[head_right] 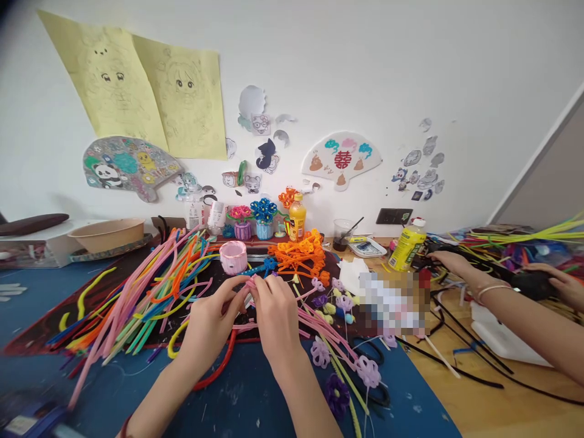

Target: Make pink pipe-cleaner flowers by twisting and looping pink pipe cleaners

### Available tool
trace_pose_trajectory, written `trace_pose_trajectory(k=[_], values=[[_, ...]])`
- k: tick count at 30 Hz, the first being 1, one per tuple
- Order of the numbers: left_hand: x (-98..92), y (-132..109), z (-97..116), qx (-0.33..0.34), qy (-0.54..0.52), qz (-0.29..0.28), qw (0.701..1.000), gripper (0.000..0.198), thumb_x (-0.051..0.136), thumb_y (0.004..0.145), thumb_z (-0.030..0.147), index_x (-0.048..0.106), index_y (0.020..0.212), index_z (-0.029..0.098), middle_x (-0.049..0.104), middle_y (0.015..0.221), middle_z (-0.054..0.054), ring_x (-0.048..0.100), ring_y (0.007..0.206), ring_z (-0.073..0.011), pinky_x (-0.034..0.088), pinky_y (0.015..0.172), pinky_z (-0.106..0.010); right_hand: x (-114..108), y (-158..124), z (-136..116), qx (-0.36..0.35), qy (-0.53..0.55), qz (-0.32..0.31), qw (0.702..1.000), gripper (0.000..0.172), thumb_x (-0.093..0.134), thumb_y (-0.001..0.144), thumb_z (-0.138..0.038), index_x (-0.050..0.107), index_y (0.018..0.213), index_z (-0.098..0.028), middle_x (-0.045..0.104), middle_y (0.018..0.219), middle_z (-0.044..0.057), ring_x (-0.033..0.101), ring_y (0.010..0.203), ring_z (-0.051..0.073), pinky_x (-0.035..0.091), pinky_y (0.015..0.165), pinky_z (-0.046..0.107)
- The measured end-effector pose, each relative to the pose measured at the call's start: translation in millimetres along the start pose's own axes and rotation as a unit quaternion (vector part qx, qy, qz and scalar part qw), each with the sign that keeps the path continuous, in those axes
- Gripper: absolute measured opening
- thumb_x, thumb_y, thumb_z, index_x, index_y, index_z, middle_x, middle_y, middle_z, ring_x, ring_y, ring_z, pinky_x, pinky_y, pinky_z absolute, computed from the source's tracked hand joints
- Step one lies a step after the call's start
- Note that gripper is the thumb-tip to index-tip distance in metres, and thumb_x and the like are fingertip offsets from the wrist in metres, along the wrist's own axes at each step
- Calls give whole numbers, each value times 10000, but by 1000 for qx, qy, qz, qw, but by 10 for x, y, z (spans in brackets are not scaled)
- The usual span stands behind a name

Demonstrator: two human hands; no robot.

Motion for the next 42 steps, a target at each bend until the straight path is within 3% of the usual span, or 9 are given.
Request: trace_pose_trajectory(k=[5,13,17,29,42], values=[[-15,2,9,14,-52,13,998,280,469,927,264,683,1079,166,682,635,-13,596,524,-118,426,555,-200,1,4,-4,-15,15,19,1000,251,434,973,-196,672,948,-121,651,784,85,606,752,205,479,684,318],[-43,38,14,-69,-197,-20,978,268,548,887,342,712,982,153,660,591,3,563,508,-107,427,512,-184,-16,-16,1,-48,32,72,996,207,479,953,-151,676,994,-104,695,821,102,645,798,201,504,725,314],[-58,52,3,-97,-210,4,973,259,610,838,399,709,857,161,693,677,-13,547,534,-109,410,497,-188,-20,-23,-12,-73,37,77,994,205,492,941,-122,678,1024,-95,699,819,103,646,797,200,502,722,313],[-47,49,-50,-72,-211,-6,975,247,574,857,391,670,855,164,691,740,-28,617,648,-154,463,582,-222,-29,-1,-33,-88,41,44,994,249,434,972,-166,673,1031,-132,677,777,79,614,720,179,469,650,297],[-76,41,-19,-75,-221,-11,972,140,564,846,300,579,923,184,630,598,26,540,470,-111,438,482,-198,53,-26,54,-74,21,21,997,286,403,974,-161,668,869,-150,650,756,72,599,704,182,439,644,288]])
Point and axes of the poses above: each hand's wrist, its own y-axis towards the middle knuckle, its own x-axis out of the palm, z = x × y, the point moved 2 cm from there along y, towards the middle knuckle
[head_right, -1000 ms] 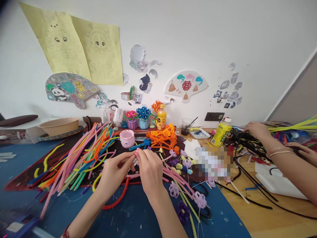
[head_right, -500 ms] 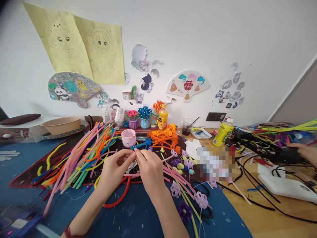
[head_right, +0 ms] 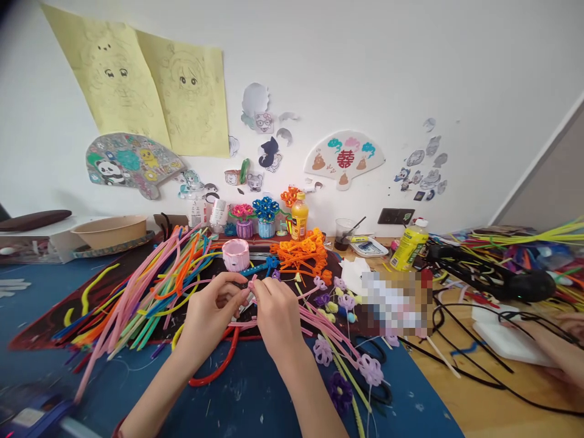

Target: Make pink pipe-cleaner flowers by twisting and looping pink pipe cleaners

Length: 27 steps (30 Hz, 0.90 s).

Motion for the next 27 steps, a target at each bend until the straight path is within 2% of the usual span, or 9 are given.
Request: trace_pose_trajectory(k=[11,16,19,23,27], values=[[14,-21,72,88,133,-31,987,195,487,901,267,603,1039,191,623,644,23,560,532,-109,415,546,-186,-9,-9,8,31,20,-5,999,269,398,967,-141,651,878,-150,631,745,65,585,713,183,428,641,282],[27,-20,26,112,184,-83,973,283,436,925,212,570,1173,224,627,655,26,585,578,-124,398,553,-188,-13,-10,4,18,-10,-18,1000,314,403,959,-138,632,745,-160,585,669,43,517,647,182,378,610,295],[12,-13,-20,120,224,-102,962,315,427,926,194,549,1213,237,626,634,33,593,561,-130,385,543,-197,-14,-13,10,0,-26,-20,999,305,411,947,-117,647,759,-163,604,681,44,506,656,182,362,615,300],[-32,-14,-43,149,304,-90,937,280,395,941,205,573,1156,210,671,698,-15,624,592,-148,388,546,-210,-25,-13,19,-11,-34,-16,999,292,422,922,-72,673,806,-164,634,704,49,507,668,182,358,635,311],[-49,-38,0,200,409,-95,885,311,399,889,84,579,1127,170,665,734,-48,620,634,-177,395,551,-232,-33,-12,28,-12,-32,-11,999,280,445,883,-32,683,819,-164,646,705,46,515,675,186,357,639,324]])
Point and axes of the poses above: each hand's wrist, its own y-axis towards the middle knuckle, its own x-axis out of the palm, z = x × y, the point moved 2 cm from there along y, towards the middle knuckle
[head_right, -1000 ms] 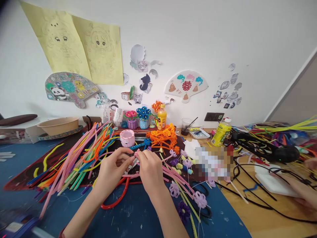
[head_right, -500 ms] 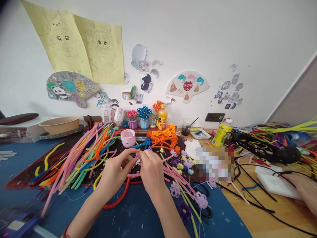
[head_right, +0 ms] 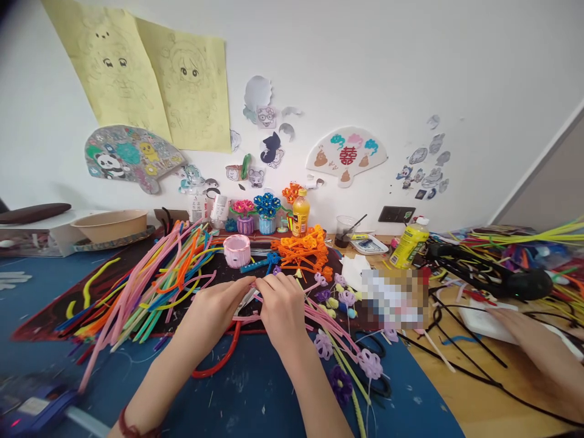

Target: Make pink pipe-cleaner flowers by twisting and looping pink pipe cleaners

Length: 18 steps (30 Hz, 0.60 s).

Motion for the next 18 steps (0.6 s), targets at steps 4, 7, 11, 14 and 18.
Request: trace_pose_trajectory(k=[4,7,11,14,18], values=[[-24,2,41,25,59,-41,997,324,401,818,-7,609,1016,143,631,719,-44,580,631,-197,356,517,-257,-11,2,17,-2,-1,3,1000,295,448,839,-1,684,793,-173,635,683,39,509,661,182,354,625,327],[-18,9,42,21,-12,-37,999,261,386,856,28,613,902,148,613,710,-36,554,618,-173,345,529,-254,-33,11,28,-9,2,4,1000,317,443,806,21,678,732,-179,624,656,31,496,649,177,343,615,327],[-17,22,33,-56,-248,-15,967,288,387,925,173,601,733,152,579,612,-12,518,557,-124,349,531,-227,-82,39,22,-22,42,25,999,312,453,818,8,674,706,-182,645,653,21,509,663,167,355,632,316],[5,31,56,-166,-477,-65,861,264,485,885,302,603,711,141,532,535,8,458,455,-91,313,442,-199,-118,62,5,-25,76,52,995,314,461,843,-15,660,673,-189,663,647,10,529,666,157,366,652,309],[34,42,119,-258,-681,-94,679,235,631,744,349,558,670,138,445,504,43,285,376,-35,177,356,-171,-152,77,-11,-29,69,82,994,308,464,858,-41,666,686,-199,667,643,11,546,670,158,368,660,307]])
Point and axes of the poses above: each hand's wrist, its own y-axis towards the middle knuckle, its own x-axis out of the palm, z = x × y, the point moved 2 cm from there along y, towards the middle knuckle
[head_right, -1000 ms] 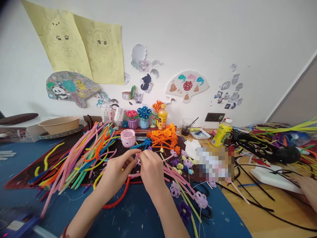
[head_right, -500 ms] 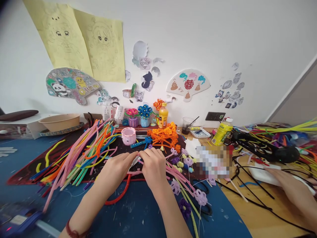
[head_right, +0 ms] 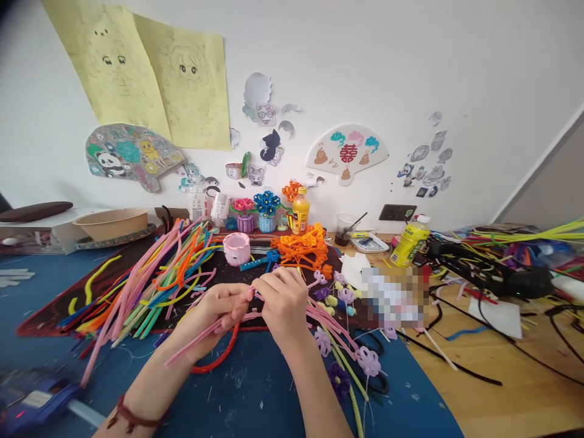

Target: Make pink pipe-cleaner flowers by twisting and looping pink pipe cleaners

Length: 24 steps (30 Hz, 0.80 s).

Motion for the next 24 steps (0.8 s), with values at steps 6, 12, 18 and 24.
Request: trace_pose_trajectory(k=[6,12,18,24], values=[[4,-4,64,91,219,34,971,250,557,847,375,641,792,146,583,574,-5,501,479,-99,367,472,-197,25,-24,77,91,35,-37,995,305,481,827,-49,635,609,-194,611,579,6,503,603,158,353,605,294],[-74,-48,52,280,551,100,780,265,455,939,334,630,838,164,646,680,-25,571,580,-129,361,560,-228,104,-61,201,190,168,-127,959,257,529,764,-52,638,582,-196,624,571,-9,538,558,147,381,531,247],[-32,-61,36,283,519,81,803,239,428,946,282,587,803,178,617,688,-2,535,584,-114,359,565,-218,85,-24,176,236,304,-158,909,229,507,722,-52,611,566,-183,607,555,-12,529,518,135,387,497,226],[73,-25,42,163,270,123,941,275,505,882,337,531,671,162,475,563,40,405,526,-88,299,496,-201,33,19,58,135,188,-77,970,303,451,793,-43,610,576,-182,592,559,7,502,566,147,371,548,268]])
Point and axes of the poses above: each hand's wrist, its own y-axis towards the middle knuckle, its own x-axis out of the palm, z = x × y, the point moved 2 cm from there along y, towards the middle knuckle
